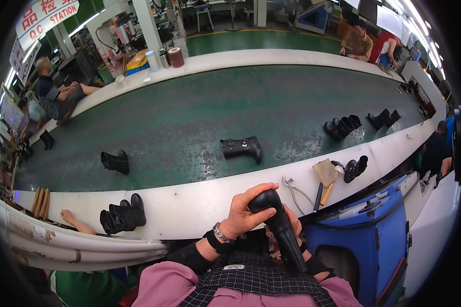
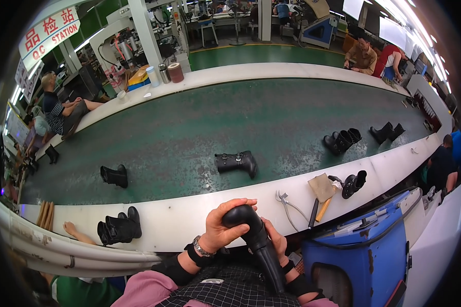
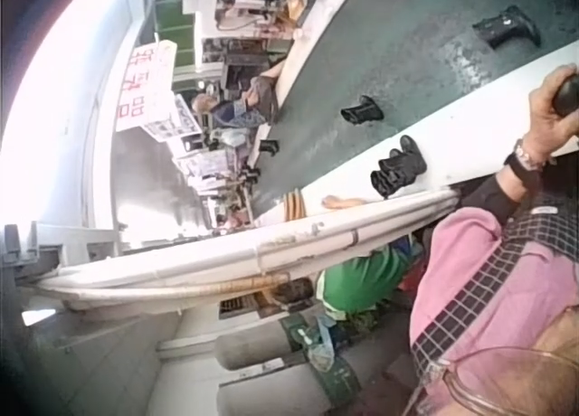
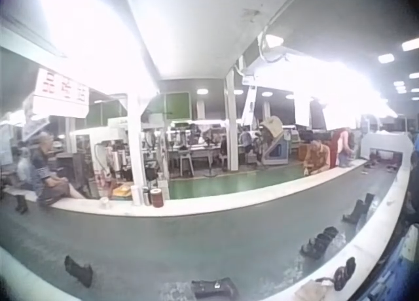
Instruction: The person is inspecting black boots on a conveyor belt in a shoe manufacturing facility, checking for quality and using a tool to clean or adjust components.
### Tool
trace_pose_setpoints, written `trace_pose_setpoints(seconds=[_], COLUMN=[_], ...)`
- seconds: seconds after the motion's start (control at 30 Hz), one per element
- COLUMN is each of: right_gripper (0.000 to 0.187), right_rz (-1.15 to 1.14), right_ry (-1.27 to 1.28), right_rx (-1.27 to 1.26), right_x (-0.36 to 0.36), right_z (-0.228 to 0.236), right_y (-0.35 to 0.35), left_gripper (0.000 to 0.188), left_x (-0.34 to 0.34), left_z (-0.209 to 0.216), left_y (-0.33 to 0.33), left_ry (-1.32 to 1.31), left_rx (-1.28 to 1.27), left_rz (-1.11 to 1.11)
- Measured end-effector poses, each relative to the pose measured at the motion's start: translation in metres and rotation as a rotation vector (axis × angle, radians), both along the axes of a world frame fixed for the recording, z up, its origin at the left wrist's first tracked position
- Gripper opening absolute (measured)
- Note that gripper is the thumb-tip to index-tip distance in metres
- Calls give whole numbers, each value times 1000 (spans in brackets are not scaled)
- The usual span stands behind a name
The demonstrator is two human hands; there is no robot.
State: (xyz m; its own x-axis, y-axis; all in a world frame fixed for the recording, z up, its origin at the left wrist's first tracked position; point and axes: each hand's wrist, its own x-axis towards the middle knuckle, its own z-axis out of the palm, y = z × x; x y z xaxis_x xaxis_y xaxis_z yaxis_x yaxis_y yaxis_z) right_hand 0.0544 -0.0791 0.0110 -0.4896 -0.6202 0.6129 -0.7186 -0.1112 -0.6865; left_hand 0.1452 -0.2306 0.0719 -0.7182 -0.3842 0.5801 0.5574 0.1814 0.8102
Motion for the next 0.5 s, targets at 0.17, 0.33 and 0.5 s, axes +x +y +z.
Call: trace_pose_setpoints(seconds=[0.17, 0.33, 0.5], right_gripper=[80, 83, 78], right_rz=[-20, -32, -52], right_ry=[18, 50, 137], right_rx=[18, 36, 23], right_x=[0, 0, -6], right_z=[-3, 0, -20], right_y=[6, 11, 18], left_gripper=[51, 52, 51], left_x=[-1, -4, -7], left_z=[-2, -3, -3], left_y=[6, 11, 15], left_ry=[-21, -56, -48], left_rx=[48, 52, 44], left_rz=[15, 26, 15])
